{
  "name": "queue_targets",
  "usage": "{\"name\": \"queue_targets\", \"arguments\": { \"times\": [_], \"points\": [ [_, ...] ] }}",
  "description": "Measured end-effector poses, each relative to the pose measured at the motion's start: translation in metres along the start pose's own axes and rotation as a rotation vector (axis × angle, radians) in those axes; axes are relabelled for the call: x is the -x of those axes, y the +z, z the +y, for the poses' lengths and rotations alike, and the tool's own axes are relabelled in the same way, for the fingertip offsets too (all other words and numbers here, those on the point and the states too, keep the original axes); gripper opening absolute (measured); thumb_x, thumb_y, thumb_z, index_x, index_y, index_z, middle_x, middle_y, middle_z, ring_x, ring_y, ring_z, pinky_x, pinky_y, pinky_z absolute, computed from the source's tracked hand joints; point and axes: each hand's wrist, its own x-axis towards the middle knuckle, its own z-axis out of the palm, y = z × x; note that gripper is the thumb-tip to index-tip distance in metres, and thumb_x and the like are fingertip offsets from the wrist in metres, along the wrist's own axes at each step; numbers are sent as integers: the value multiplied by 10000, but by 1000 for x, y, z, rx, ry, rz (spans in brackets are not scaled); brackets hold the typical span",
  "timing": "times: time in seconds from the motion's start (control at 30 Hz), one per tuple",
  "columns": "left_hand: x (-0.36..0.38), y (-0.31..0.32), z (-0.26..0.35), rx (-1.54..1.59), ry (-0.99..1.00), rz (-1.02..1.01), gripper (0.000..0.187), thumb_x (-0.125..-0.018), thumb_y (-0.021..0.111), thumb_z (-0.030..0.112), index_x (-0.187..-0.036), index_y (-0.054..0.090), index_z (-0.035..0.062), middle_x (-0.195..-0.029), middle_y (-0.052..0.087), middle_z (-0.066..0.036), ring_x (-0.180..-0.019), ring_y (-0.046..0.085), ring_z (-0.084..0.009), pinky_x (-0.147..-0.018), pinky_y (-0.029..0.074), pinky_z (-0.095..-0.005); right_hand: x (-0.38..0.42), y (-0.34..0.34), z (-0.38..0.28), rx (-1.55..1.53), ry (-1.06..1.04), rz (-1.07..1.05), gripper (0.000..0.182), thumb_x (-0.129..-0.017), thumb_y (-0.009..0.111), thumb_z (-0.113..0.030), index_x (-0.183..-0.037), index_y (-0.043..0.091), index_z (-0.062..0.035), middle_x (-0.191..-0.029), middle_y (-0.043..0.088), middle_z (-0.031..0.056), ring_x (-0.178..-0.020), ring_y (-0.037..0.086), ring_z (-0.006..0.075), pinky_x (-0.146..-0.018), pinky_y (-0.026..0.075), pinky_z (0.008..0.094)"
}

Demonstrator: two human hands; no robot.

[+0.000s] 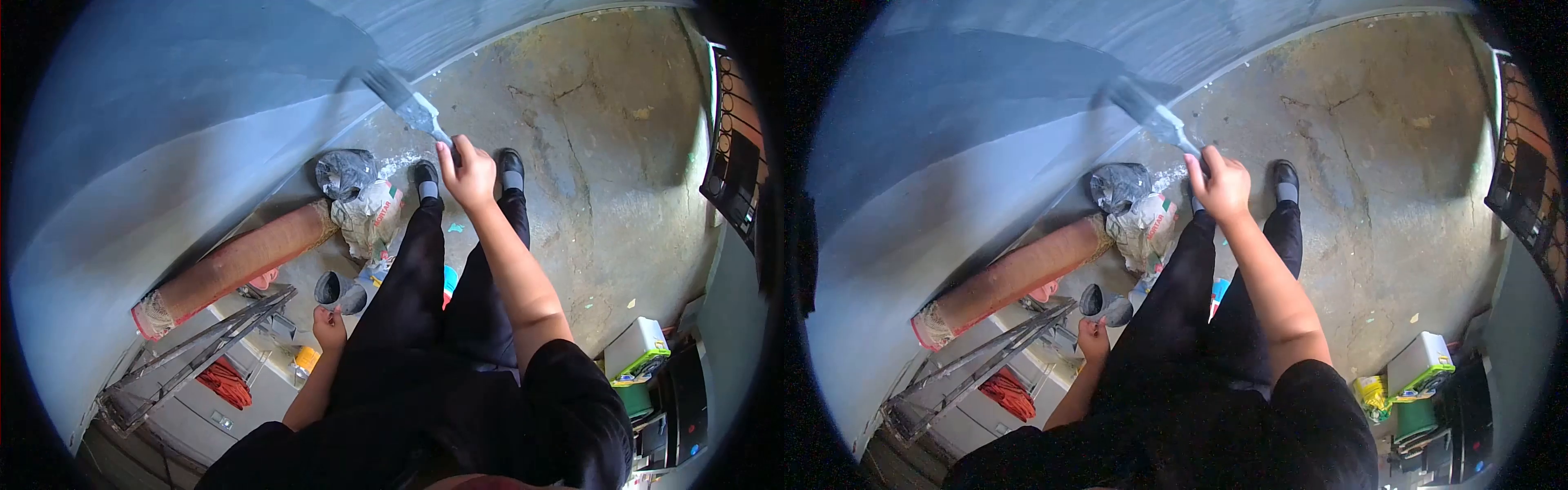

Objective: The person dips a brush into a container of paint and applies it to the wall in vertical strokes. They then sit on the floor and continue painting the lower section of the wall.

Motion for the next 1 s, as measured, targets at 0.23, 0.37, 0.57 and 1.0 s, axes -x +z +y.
{"name": "queue_targets", "arguments": {
  "times": [0.23, 0.37, 0.57, 1.0],
  "points": [
    [-2, 1, -1, 52, -10, 0, 285, -922, 752, 151, -1010, 528, -2, -744, 548, -40, -652, 541, -115, -578, 444, -272, -27, 35, -9, 109, 266, -186, 344, -988, 578, -454, -935, 599, -115, -686, 671, 176, -668, 677, 418, -621, 529, 537],
    [-3, 0, 0, 103, -43, -17, 280, -930, 741, 141, -1026, 524, -8, -774, 561, -43, -681, 560, -122, -599, 457, -267, -3, 45, 39, 319, 424, -366, 418, -999, 511, -502, -974, 646, -108, -805, 718, 207, -779, 707, 425, -680, 556, 543],
    [-22, -11, 19, 78, 64, 21, 241, -934, 701, 82, -1069, 530, -22, -863, 605, -90, -781, 624, -169, -687, 513, -299, 68, -14, 92, 386, 476, -468, 415, -994, 535, -458, -974, 666, -65, -816, 704, 247, -800, 696, 446, -705, 550, 552],
    [-147, 5, 120, 322, 446, -43, 123, -928, 643, 50, -1015, 577, -7, -962, 712, -172, -881, 704, -301, -792, 536, -384, 42, -73, -36, -681, 506, -6, 230, -1015, 625, -148, -1186, 605, 5, -915, 614, 76, -838, 577, 110, -739, 473, 286]
  ]
}}
